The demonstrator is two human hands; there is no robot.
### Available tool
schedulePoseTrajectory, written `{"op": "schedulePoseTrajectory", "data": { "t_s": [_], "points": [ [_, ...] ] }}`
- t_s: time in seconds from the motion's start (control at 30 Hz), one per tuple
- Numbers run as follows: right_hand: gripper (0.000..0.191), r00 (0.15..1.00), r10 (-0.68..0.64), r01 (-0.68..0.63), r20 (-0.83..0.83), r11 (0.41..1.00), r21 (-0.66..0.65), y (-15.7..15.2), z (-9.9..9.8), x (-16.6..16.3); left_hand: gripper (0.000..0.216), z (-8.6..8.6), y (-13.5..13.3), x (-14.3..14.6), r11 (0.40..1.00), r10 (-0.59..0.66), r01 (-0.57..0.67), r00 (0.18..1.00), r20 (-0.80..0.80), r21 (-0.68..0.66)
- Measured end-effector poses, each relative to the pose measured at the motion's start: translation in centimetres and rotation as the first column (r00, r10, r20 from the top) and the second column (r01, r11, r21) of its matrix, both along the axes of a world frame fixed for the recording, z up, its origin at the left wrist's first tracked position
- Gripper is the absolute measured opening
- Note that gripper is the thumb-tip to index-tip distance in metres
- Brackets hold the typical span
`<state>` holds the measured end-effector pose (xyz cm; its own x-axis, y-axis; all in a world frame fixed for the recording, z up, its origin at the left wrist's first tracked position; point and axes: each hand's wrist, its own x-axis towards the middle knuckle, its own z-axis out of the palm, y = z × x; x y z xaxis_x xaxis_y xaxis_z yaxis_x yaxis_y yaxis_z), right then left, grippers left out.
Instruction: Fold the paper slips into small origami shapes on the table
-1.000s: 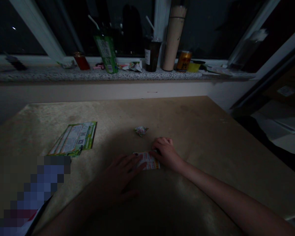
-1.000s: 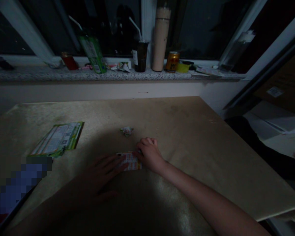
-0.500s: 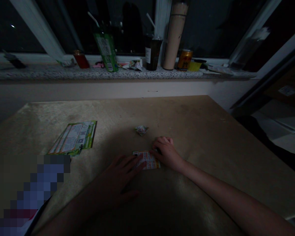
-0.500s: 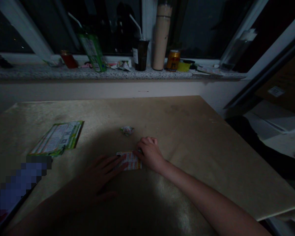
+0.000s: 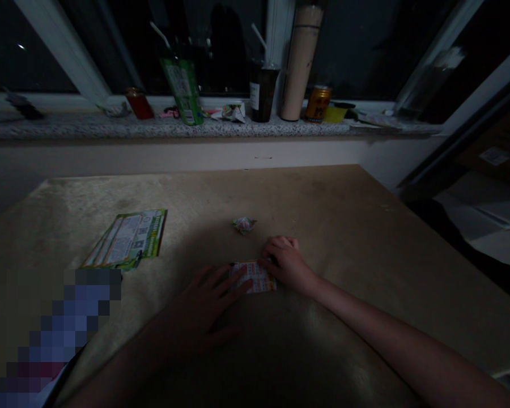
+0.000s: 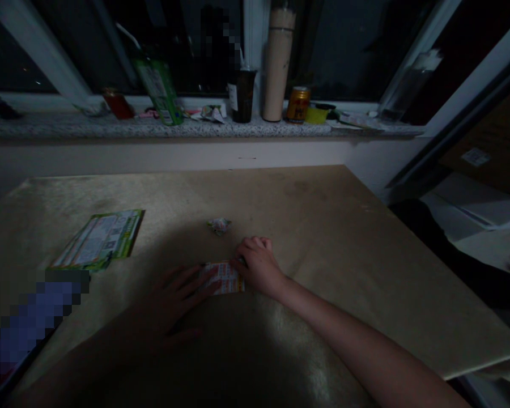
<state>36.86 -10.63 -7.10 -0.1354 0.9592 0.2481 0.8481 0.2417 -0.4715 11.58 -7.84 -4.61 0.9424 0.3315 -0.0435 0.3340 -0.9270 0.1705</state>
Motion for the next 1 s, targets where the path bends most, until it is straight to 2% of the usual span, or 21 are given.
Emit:
{"op": "schedulePoseTrajectory", "data": {
  "t_s": [0.27, 0.4, 0.5, 0.6, 0.67, 0.77, 0.87, 1.0],
  "points": [
    [0.011, 1.0, 0.004, -0.004, 0.004, 1.0, -0.001, 0.0, 0.1, 0.0, 0.065, 0.6, -0.1, 0.2, 1.0, 0.005, -0.005, 1.0, -0.016, -0.011],
    [0.011, 1.0, -0.002, 0.002, -0.003, 1.0, 0.008, 0.0, 0.0, -0.1, 0.063, 0.3, -0.2, 0.1, 1.0, 0.019, -0.019, 1.0, -0.008, -0.018],
    [0.012, 0.995, 0.018, -0.014, -0.102, 0.999, 0.044, -0.1, 0.4, 0.4, 0.065, 0.0, -0.3, 0.1, 0.999, 0.027, -0.027, 1.0, 0.005, -0.027],
    [0.024, 0.975, 0.106, -0.077, -0.194, 0.986, 0.151, -0.7, 1.5, 1.5, 0.066, -0.2, -0.3, 0.1, 0.999, 0.032, -0.032, 0.999, -0.004, -0.036],
    [0.022, 0.973, 0.215, -0.194, -0.089, 0.96, 0.2, -1.6, 2.3, 2.1, 0.067, -0.1, -0.3, 0.1, 0.999, 0.035, -0.035, 0.999, -0.013, -0.04],
    [0.027, 0.929, 0.354, -0.368, 0.108, 0.914, 0.171, -3.2, 2.7, 2.6, 0.067, 0.0, -0.4, 0.1, 0.998, 0.044, -0.046, 0.998, -0.035, -0.044],
    [0.028, 0.894, 0.391, -0.432, 0.219, 0.883, 0.186, -4.5, 2.1, 2.4, 0.068, 0.1, -0.5, 0.2, 0.998, 0.054, -0.055, 0.998, -0.027, -0.041],
    [0.036, 0.86, 0.419, -0.471, 0.292, 0.871, 0.137, -5.2, 1.2, 2.1, 0.067, 0.3, -0.5, 0.3, 0.998, 0.046, -0.046, 0.999, -0.002, -0.038]
  ]
}}
